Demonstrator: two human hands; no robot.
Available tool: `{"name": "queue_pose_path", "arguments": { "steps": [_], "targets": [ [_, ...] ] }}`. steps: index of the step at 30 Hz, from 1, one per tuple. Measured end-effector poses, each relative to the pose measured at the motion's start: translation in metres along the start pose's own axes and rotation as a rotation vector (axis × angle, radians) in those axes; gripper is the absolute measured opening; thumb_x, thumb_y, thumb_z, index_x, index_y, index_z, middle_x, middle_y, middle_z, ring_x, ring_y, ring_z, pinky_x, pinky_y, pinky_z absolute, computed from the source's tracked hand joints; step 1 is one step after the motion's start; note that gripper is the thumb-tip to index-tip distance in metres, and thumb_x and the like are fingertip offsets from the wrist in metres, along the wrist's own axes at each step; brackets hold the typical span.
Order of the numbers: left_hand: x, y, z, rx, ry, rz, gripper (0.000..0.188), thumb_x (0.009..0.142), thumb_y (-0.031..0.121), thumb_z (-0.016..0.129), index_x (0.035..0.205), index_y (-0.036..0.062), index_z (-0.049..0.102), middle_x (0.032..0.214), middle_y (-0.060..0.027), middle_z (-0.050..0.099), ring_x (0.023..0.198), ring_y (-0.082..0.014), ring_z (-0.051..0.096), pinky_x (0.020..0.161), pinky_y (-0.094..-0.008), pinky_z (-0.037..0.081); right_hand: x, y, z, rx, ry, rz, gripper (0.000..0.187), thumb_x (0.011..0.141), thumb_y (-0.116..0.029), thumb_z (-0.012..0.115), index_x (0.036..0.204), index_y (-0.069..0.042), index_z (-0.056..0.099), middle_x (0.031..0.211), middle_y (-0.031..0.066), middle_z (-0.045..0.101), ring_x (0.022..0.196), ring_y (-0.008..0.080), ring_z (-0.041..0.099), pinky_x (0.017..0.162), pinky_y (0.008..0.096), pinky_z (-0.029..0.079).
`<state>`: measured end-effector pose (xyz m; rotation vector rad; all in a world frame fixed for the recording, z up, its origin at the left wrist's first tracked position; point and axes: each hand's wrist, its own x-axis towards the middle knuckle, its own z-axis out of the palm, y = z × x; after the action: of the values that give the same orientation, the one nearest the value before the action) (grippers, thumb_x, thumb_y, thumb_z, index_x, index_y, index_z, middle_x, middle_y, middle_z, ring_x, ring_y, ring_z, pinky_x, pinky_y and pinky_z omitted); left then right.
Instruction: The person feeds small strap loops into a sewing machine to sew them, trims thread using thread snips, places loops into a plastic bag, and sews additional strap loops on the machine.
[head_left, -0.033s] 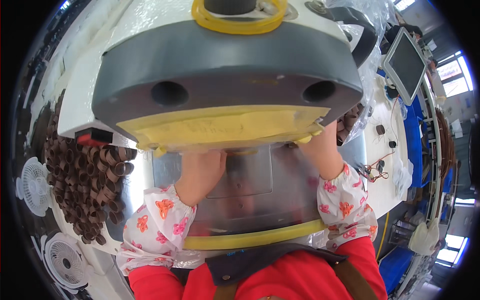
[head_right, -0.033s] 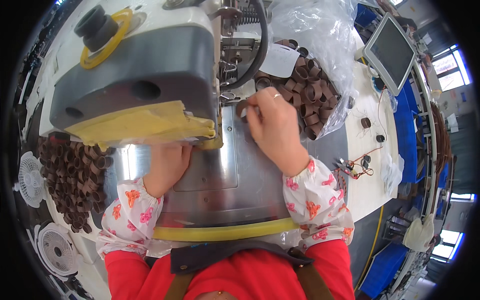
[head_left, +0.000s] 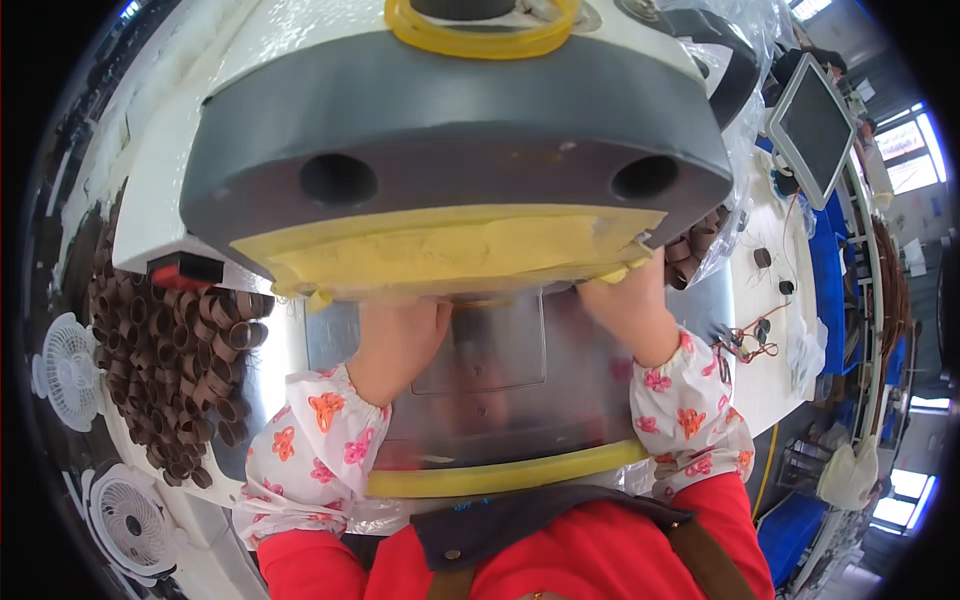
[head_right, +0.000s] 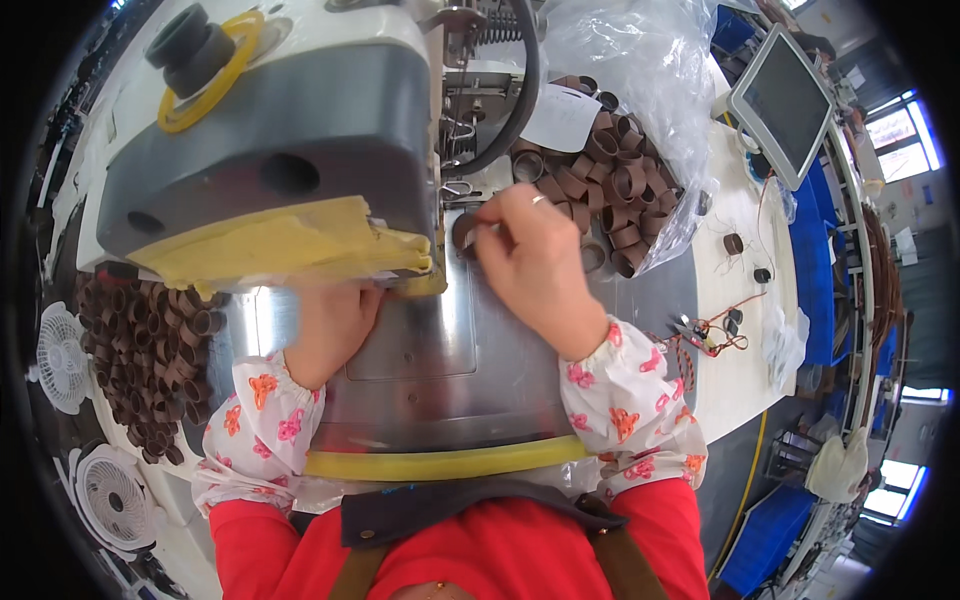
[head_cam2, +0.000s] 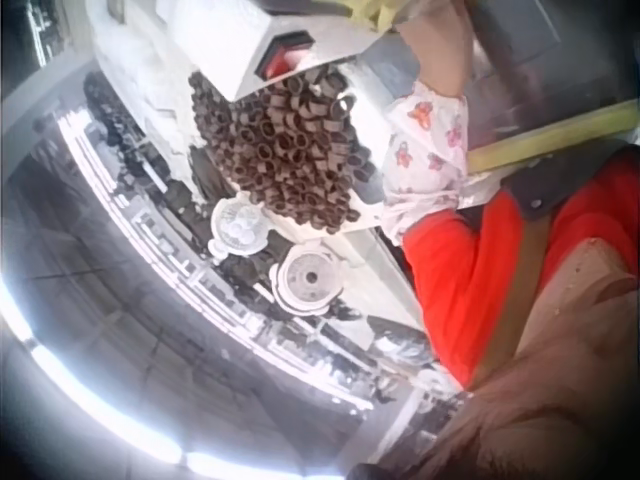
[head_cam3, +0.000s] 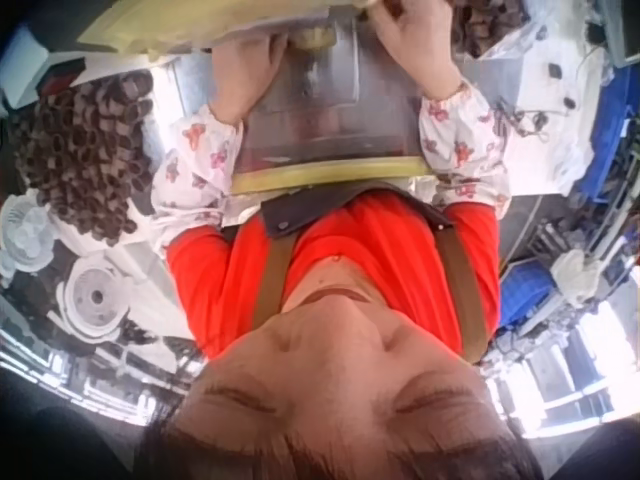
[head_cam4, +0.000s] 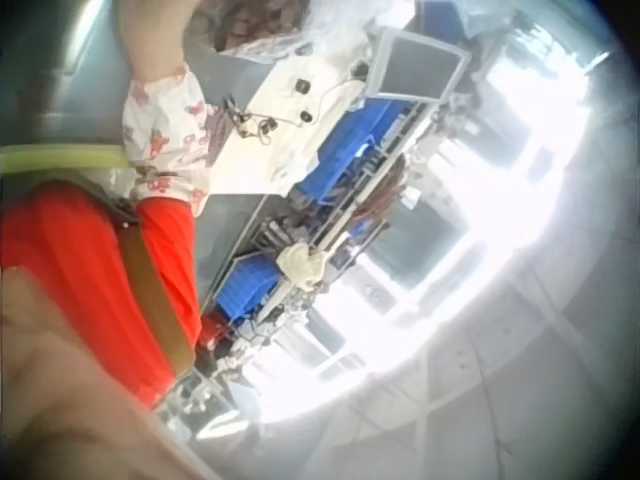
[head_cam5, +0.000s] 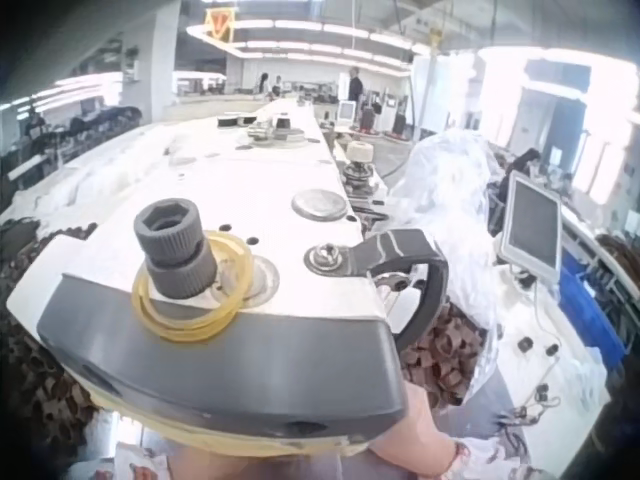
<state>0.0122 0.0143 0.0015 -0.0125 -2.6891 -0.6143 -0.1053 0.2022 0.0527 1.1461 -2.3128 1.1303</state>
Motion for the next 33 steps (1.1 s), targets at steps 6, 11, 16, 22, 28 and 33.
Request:
{"name": "queue_pose_path", "arguments": {
  "steps": [6, 11, 16, 22, 28, 33],
  "targets": [
    [0.002, -0.009, 0.012, 0.072, -0.012, 0.049, 0.019, 0.070, 0.003, 0.057, 0.088, 0.0005, 0.061, 0.081, -0.0162, 0.060, 0.074, -0.0347, 0.058, 0.064, -0.0441, 0.045, -0.025, -0.018, 0.039, 0.381, -0.231, 0.299, 0.017, 0.069, 0.004, 0.060, 0.086, 0.001, 0.057, 0.073, 0.0107, 0.059, 0.056, 0.0167, 0.056, 0.053, 0.0265, 0.046],
    [-0.007, -0.019, 0.015, 0.023, -0.007, 0.041, 0.018, 0.071, 0.003, 0.056, 0.088, 0.0003, 0.061, 0.081, -0.0171, 0.060, 0.074, -0.0358, 0.057, 0.065, -0.0442, 0.045, -0.029, -0.014, 0.049, 0.365, -0.190, 0.213, 0.023, 0.071, 0.006, 0.059, 0.093, 0.002, 0.058, 0.077, 0.0114, 0.062, 0.060, 0.0149, 0.058, 0.054, 0.0260, 0.047],
    [-0.001, -0.009, -0.007, -0.271, -0.072, -0.067, 0.015, 0.077, 0.005, 0.057, 0.090, 0.0013, 0.062, 0.079, -0.0150, 0.062, 0.070, -0.0289, 0.060, 0.059, -0.0380, 0.047, -0.034, -0.008, 0.053, 0.443, -0.100, 0.265, 0.019, 0.070, 0.008, 0.060, 0.087, 0.002, 0.054, 0.077, 0.0106, 0.062, 0.063, 0.0125, 0.059, 0.055, 0.0253, 0.048],
    [0.007, 0.007, -0.011, -0.657, -0.127, -0.102, 0.013, 0.082, 0.012, 0.061, 0.091, 0.0015, 0.063, 0.073, -0.0052, 0.062, 0.060, -0.0121, 0.057, 0.052, -0.0251, 0.044, -0.034, -0.012, 0.056, 0.331, -0.074, 0.231, 0.018, 0.069, 0.009, 0.060, 0.083, 0.002, 0.052, 0.073, 0.0107, 0.060, 0.061, 0.0142, 0.058, 0.054, 0.0254, 0.047],
    [-0.001, -0.004, -0.003, -0.603, -0.159, -0.182, 0.011, 0.079, 0.008, 0.061, 0.086, 0.0013, 0.064, 0.074, -0.0072, 0.062, 0.061, -0.0165, 0.059, 0.054, -0.0275, 0.045, -0.032, -0.004, 0.051, 0.366, -0.245, 0.253, 0.019, 0.070, 0.006, 0.060, 0.088, 0.002, 0.058, 0.072, 0.0116, 0.058, 0.059, 0.0167, 0.056, 0.053, 0.0276, 0.045],
    [0.002, -0.003, -0.002, -0.451, -0.068, -0.093, 0.016, 0.075, 0.011, 0.062, 0.090, 0.0036, 0.064, 0.080, -0.0108, 0.063, 0.071, -0.0284, 0.060, 0.063, -0.0349, 0.046, -0.034, -0.003, 0.055, 0.375, -0.233, 0.145, 0.023, 0.071, 0.002, 0.061, 0.094, 0.000, 0.060, 0.073, 0.0123, 0.058, 0.057, 0.0205, 0.055, 0.051, 0.0290, 0.045]
  ]
}}
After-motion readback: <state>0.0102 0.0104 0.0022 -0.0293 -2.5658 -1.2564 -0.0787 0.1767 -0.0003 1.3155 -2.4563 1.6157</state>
